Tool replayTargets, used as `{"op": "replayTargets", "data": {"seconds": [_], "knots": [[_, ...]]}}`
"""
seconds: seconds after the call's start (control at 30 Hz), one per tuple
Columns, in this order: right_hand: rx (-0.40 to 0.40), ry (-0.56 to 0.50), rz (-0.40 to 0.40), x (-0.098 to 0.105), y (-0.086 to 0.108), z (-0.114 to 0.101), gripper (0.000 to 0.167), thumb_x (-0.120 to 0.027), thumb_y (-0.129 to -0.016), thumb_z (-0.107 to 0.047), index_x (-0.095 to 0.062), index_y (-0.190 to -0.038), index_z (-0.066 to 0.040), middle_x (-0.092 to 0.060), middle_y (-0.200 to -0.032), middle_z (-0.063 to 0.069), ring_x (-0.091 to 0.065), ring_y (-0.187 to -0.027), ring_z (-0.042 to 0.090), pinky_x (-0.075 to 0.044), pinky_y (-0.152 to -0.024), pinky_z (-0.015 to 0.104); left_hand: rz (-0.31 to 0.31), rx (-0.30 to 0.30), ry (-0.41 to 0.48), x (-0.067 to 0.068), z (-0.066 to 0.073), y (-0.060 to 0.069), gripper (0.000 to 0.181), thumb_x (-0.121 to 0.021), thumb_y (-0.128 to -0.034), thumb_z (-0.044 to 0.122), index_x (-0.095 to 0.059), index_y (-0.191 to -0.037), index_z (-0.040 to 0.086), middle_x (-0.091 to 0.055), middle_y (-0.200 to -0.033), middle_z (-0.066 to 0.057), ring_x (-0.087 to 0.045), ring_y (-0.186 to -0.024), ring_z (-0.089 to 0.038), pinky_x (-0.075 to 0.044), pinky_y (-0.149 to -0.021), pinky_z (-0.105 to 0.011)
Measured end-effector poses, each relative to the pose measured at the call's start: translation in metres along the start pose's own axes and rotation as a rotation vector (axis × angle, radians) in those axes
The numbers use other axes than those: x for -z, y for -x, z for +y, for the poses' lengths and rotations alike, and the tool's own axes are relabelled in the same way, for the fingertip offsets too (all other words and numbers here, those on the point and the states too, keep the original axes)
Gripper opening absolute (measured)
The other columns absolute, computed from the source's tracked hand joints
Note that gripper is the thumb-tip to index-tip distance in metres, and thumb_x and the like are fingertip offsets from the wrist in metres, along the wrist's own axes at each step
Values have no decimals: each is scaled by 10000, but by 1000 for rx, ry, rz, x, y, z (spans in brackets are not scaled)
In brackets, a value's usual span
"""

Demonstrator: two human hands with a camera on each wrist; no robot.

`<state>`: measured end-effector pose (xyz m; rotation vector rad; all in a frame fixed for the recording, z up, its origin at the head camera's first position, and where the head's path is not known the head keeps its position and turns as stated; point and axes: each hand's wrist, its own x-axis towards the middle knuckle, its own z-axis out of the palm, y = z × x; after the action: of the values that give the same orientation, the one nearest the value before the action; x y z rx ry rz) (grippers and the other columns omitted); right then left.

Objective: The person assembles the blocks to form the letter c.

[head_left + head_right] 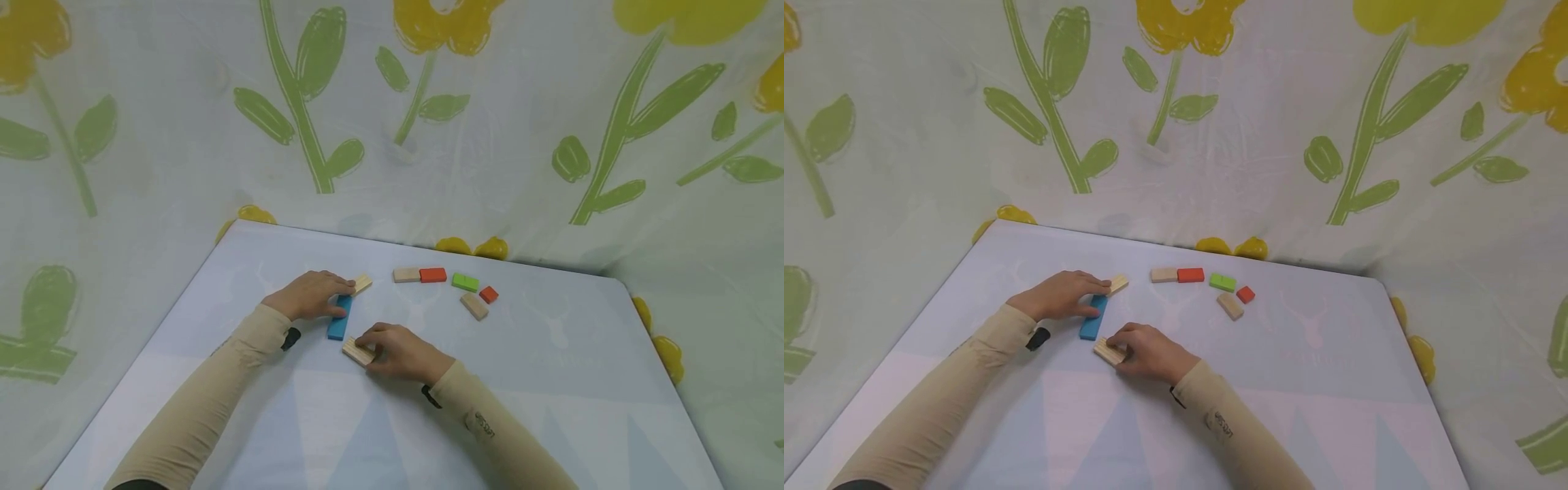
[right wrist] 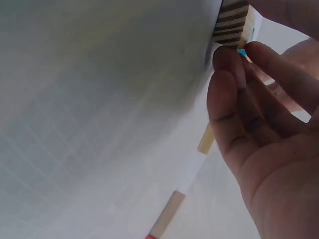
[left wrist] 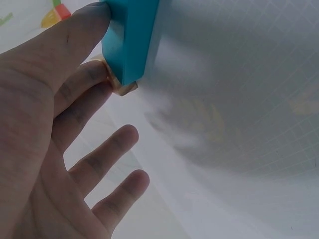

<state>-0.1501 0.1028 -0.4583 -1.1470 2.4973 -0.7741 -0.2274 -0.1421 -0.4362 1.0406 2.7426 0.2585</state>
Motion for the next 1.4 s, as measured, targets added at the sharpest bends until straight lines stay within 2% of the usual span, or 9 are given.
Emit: {"op": "replayTargets", "data": {"seconds": [0.2,0.53,1.4], "knots": [[55,-8,-25,-3,0,2,367,-757,-910,-67,-690,-1271,-55,-648,-1291,55,-623,-932,54,-514,-805,135,11,-12,3,-1,0,1,524,-758,-926,336,-641,-1367,79,-554,-1473,-70,-519,-1342,-334,-420,-1114,-509],[87,-18,-53,-5,-3,0,382,-767,-911,-73,-691,-1284,-43,-620,-1341,58,-628,-933,32,-506,-808,111,26,-20,2,0,1,2,522,-766,-921,321,-644,-1360,67,-561,-1464,-85,-525,-1335,-339,-422,-1110,-518],[124,48,-3,-10,-11,-7,367,-759,-923,-103,-691,-1278,-36,-617,-1345,57,-640,-922,60,-484,-803,75,13,-1,23,-1,-1,2,525,-759,-925,343,-644,-1370,89,-557,-1472,-73,-513,-1347,-340,-417,-1110,-533]]}}
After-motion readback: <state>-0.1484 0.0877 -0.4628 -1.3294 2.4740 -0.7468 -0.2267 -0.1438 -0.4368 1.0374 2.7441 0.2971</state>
